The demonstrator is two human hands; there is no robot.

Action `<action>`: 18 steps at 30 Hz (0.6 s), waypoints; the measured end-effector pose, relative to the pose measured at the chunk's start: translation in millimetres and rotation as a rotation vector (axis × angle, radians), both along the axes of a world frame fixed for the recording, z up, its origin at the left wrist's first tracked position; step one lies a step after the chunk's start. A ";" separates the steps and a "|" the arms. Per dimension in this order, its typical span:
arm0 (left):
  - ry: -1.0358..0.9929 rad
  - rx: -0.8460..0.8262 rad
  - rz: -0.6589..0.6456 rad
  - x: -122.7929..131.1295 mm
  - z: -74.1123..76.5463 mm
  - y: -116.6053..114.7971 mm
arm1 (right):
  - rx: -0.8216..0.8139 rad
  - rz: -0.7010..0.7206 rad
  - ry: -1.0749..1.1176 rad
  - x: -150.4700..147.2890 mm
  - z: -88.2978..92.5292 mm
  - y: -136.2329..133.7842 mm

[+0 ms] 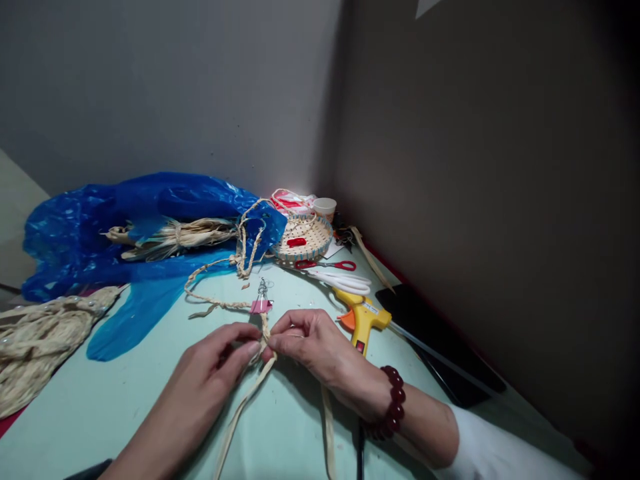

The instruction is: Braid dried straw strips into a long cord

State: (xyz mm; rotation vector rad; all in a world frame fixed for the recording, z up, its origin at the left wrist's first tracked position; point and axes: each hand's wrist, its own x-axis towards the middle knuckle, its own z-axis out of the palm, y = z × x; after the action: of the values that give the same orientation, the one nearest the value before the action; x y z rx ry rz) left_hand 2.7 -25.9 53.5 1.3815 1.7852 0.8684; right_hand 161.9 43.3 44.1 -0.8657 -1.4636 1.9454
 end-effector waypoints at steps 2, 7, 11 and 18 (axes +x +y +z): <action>-0.287 -0.158 -0.078 -0.2 -5.4 8.0 | 0.009 0.007 -0.020 1.1 -1.9 2.7; -0.388 -0.186 -0.162 0.0 -4.6 17.9 | 0.285 0.012 -0.246 6.4 -1.4 5.7; -0.357 -0.182 -0.169 0.6 -5.2 17.6 | 0.615 -0.023 -0.492 11.7 8.2 -0.8; -0.703 -0.289 -0.020 11.1 -13.6 17.1 | 0.738 -0.020 -0.548 14.9 12.7 -7.1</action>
State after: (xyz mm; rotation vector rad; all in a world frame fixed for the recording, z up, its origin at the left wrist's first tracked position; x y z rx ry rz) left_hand 13.9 -8.8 39.9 0.7700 1.2795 0.8981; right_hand 176.9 36.2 56.8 -1.0693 -2.2501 1.0123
